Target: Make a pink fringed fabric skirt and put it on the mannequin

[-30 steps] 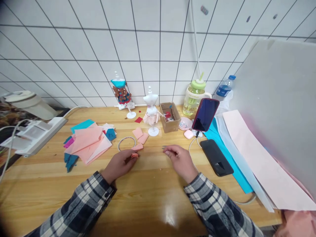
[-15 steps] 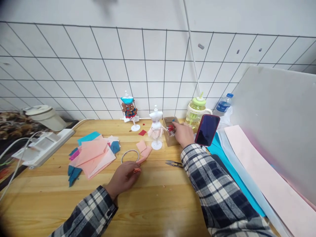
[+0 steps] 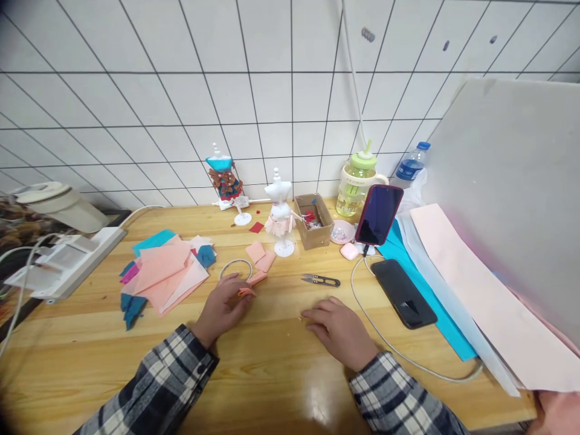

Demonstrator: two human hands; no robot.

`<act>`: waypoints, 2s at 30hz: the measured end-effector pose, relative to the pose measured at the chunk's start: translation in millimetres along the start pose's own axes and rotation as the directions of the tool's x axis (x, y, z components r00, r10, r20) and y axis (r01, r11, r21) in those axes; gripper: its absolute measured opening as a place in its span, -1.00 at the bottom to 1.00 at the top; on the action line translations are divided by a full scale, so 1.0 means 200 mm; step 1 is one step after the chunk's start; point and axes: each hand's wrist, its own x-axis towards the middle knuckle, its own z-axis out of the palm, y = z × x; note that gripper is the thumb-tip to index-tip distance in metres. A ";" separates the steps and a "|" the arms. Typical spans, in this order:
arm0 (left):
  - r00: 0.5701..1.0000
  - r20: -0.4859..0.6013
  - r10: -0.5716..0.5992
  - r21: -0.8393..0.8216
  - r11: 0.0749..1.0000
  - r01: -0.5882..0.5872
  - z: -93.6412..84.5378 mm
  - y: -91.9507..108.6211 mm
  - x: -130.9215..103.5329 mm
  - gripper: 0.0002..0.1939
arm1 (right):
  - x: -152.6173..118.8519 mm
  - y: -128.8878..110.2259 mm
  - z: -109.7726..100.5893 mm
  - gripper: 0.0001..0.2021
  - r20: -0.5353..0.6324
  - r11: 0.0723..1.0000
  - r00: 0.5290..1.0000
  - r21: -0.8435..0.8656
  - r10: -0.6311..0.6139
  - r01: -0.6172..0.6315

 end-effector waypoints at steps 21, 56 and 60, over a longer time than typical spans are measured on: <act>0.998 -0.041 -0.057 -0.086 0.995 0.053 0.00 0.00 -0.01 -0.86 | 0.17 0.05 0.04 -0.77 0.052 0.980 0.981 -0.054 -0.187 0.189; 0.989 -0.038 -0.139 -0.044 0.989 0.138 0.08 0.14 -0.03 -0.70 | 0.37 -0.26 0.16 -0.80 -0.126 0.805 0.985 0.593 0.119 -0.021; 0.998 0.012 -0.065 0.039 0.997 0.065 0.09 0.14 -0.03 -0.64 | 0.37 -0.23 0.17 -0.90 -0.041 0.702 0.980 0.704 0.195 -0.110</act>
